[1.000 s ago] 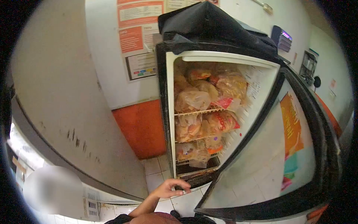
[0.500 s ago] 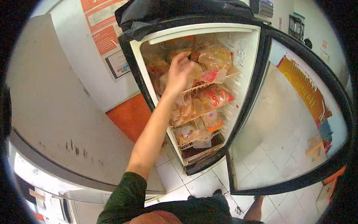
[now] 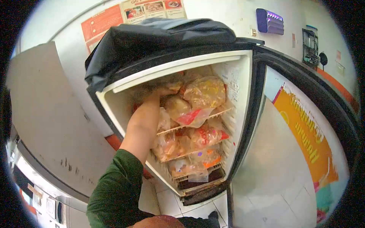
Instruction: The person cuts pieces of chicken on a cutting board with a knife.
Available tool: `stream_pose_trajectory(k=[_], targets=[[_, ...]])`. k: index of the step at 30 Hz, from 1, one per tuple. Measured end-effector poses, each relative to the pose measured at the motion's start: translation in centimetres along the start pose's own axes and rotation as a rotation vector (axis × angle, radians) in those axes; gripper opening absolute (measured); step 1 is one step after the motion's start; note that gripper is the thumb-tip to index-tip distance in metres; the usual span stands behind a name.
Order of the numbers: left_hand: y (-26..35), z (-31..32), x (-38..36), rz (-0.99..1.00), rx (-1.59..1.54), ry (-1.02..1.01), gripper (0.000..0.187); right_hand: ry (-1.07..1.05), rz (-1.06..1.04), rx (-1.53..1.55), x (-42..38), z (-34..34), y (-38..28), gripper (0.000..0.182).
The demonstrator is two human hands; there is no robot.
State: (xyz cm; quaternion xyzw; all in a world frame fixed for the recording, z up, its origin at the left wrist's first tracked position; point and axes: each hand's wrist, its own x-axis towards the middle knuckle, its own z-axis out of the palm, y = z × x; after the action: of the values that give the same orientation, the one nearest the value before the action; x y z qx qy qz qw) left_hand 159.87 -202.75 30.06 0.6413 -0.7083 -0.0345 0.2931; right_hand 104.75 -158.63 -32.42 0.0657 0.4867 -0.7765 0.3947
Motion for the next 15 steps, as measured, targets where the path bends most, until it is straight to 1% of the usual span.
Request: stream_pose_trajectory(k=[3, 5, 6, 7, 8, 12, 13, 14, 15], targets=[[-2.0, 1.5, 0.9, 0.067, 0.07, 0.114, 0.066, -0.013, 0.033, -0.019, 1.3, 2.6, -0.5, 0.05], [-5.4, 2.5, -1.0, 0.099, 0.117, 0.175, 0.066, -0.016, 0.061, -0.049, 0.6, 3.6, -1.3, 0.049], [-4.0, 1.7, 3.4, 0.113, 0.141, 0.205, 0.065, -0.017, 0.076, -0.066, 0.8, 3.3, -1.2, 0.049], [-6.4, 2.2, 1.6, 0.127, 0.165, 0.232, 0.065, -0.018, 0.091, -0.085, 0.9, 2.8, -1.1, 0.049], [-7.9, 2.3, 1.5, 0.143, 0.189, 0.259, 0.065, -0.018, 0.105, -0.102, 0.6, 2.7, -1.2, 0.049], [-10.6, 2.1, 1.2, 0.238, 0.265, 0.417, 0.064, -0.05, 0.124, -0.133, 1.9, 3.8, -1.5, 0.049], [-10.4, 2.3, 2.3, 0.267, 0.281, 0.462, 0.063, -0.061, 0.122, -0.135, 2.3, 4.6, -1.7, 0.049], [-11.4, 2.3, 1.5, 0.294, 0.295, 0.506, 0.063, -0.07, 0.12, -0.139, 2.6, 5.2, -2.0, 0.049], [-11.1, 2.1, 1.4, 0.319, 0.309, 0.547, 0.063, -0.077, 0.117, -0.146, 3.0, 5.5, -2.3, 0.049]])
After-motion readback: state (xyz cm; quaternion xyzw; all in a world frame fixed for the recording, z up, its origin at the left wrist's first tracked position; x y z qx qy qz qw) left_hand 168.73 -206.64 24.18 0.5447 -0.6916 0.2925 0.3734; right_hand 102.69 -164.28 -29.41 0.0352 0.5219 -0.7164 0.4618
